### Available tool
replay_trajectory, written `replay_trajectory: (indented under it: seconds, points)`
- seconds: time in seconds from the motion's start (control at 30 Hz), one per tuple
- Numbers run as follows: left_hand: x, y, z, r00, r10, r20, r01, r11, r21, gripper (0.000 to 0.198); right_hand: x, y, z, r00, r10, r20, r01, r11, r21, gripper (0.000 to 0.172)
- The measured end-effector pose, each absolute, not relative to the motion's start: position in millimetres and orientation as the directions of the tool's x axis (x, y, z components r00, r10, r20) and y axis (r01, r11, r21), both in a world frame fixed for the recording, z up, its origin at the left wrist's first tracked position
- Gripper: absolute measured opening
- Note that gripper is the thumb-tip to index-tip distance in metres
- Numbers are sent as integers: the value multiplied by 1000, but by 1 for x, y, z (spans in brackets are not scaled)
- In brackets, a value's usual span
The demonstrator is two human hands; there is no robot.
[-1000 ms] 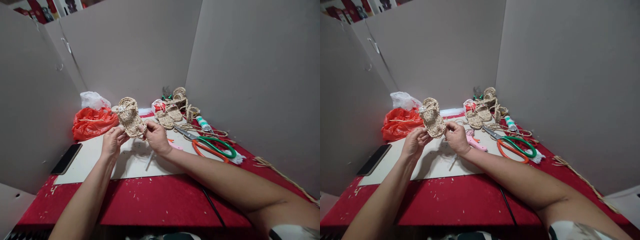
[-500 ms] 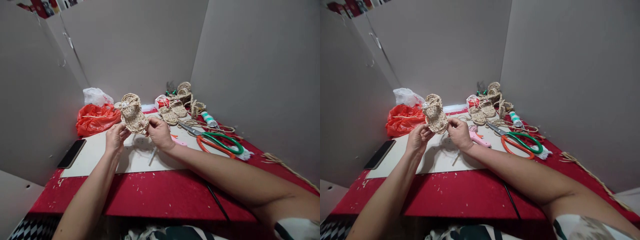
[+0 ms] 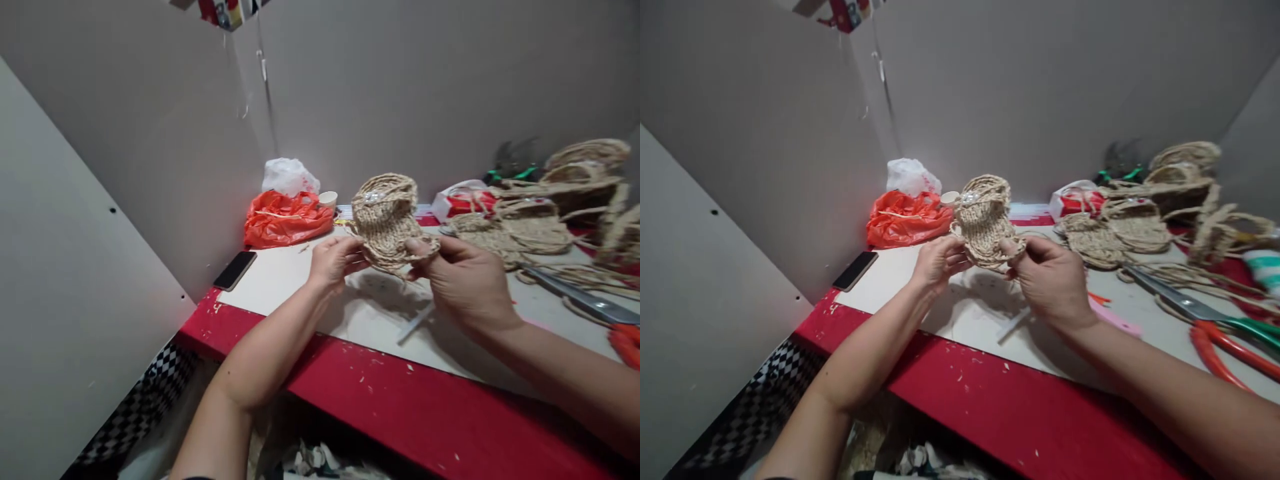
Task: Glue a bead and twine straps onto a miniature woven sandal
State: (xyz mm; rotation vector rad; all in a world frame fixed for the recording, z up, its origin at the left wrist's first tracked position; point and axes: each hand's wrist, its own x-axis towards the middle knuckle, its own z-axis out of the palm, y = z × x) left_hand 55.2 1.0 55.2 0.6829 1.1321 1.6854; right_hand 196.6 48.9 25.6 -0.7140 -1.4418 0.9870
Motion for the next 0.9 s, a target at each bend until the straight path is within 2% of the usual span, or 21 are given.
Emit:
replay_trajectory:
  seconds: [0.1,0.17,0.3,0.7,0.9]
  points:
    - [56,-2,58,-373,924,-89,-424,-85,902,6,197,46,28,-125,878,462,-186,436,-880,27]
    - [54,-3,59,-362,925,-119,-436,-56,898,10,195,43,32,-185,879,440,-252,390,-886,32]
    - [47,5,60,-340,930,-139,-461,-36,887,14,192,51,34,-166,885,435,-246,390,-887,43]
    - [50,0,70,-311,934,-175,-519,-12,855,5,194,53,32,-216,868,447,-295,378,-878,44]
    - [48,2,69,-328,933,-148,-396,6,918,10,192,53,32,-227,880,417,-270,354,-895,42]
